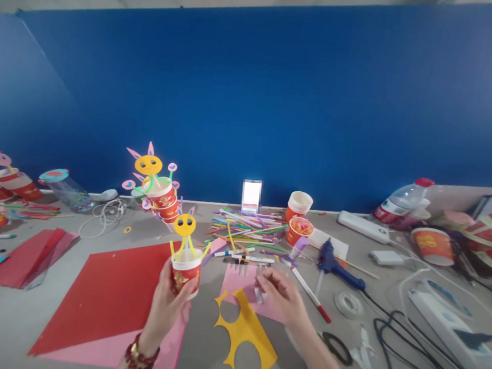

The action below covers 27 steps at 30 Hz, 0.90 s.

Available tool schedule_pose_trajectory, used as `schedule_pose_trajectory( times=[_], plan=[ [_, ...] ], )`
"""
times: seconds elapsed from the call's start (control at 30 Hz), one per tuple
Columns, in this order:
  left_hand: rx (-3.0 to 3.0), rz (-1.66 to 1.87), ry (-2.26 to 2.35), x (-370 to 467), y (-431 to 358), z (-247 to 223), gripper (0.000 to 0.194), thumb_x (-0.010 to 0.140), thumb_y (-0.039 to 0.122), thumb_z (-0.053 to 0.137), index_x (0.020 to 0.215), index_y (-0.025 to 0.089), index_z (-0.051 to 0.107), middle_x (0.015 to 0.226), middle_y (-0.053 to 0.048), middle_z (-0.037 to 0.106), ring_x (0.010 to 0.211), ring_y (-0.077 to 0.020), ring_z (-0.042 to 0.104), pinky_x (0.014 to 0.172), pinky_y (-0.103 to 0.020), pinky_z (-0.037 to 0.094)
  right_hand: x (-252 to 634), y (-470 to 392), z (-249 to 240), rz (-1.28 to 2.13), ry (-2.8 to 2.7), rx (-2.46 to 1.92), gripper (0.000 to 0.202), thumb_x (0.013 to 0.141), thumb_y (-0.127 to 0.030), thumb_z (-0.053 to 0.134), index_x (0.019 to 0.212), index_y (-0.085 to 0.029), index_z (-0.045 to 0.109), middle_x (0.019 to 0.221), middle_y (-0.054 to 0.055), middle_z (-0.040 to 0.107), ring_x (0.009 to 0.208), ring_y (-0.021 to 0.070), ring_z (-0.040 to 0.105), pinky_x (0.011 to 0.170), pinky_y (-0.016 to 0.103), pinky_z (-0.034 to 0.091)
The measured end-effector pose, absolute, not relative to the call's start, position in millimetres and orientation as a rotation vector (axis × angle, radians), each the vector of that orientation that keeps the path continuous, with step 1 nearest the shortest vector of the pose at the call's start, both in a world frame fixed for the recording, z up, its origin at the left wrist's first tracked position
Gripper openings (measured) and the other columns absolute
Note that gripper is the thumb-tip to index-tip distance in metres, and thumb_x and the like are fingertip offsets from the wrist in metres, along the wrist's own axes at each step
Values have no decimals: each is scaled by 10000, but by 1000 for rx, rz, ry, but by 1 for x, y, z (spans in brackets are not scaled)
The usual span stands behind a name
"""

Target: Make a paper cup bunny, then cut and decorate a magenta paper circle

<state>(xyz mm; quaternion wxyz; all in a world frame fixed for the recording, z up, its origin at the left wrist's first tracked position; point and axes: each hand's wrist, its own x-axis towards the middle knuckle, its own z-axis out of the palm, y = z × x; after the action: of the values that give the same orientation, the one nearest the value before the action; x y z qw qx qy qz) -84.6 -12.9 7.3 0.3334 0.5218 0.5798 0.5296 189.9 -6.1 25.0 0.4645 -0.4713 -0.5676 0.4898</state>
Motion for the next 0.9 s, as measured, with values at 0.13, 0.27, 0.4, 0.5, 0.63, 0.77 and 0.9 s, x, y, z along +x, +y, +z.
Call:
schedule_pose_trajectory(
  times=[0.13,0.27,0.4,0.5,0.63,0.77,0.9],
  plan=[
    [1375,1227,1673,-116,-18,8,613,801,517,644,1297,207,460,1195,-99,664,1052,-282,664,840,-370,558,176,-17,5,1176,-1568,-1324,263,893,-393,553,731,-191,597,705,9,601,663,160,542,583,245,389],
    [1452,1071,1743,-133,-16,7,495,806,562,612,1150,223,500,1072,-68,704,774,-239,707,656,-331,564,169,-21,-2,1144,-1674,-1374,258,907,-348,514,707,-201,589,704,-1,614,655,154,545,577,232,380],
    [1614,894,1937,-140,-4,8,506,838,599,541,1182,237,452,1051,-68,701,589,-206,663,607,-346,535,176,-20,-5,1022,-1738,-1425,262,921,-361,505,733,-206,601,716,-1,624,657,158,551,592,233,389],
    [1788,761,2086,-142,6,5,548,865,597,488,1251,212,425,1030,-93,697,732,-259,699,693,-377,532,181,-20,-6,982,-1738,-1433,271,929,-364,500,726,-205,581,689,-3,607,637,157,547,591,232,395],
    [1983,601,2140,-144,12,-1,595,891,595,439,1309,173,423,1086,-133,679,930,-306,682,783,-408,521,183,-19,-6,982,-1729,-1421,278,934,-370,498,725,-203,574,689,-5,599,631,154,548,593,228,408],
    [2173,737,2161,-141,16,6,632,876,580,481,1340,153,430,1245,-167,607,1156,-347,575,922,-463,476,184,-17,-7,996,-1721,-1408,283,929,-369,502,710,-203,568,684,-4,601,629,152,549,586,222,415],
    [2340,921,2116,-119,27,34,491,905,471,508,1295,172,488,1278,-160,585,1188,-335,535,986,-456,418,185,-15,-9,1048,-1704,-1401,288,921,-397,511,725,-203,595,693,6,621,639,162,564,572,227,424]
  ],
)
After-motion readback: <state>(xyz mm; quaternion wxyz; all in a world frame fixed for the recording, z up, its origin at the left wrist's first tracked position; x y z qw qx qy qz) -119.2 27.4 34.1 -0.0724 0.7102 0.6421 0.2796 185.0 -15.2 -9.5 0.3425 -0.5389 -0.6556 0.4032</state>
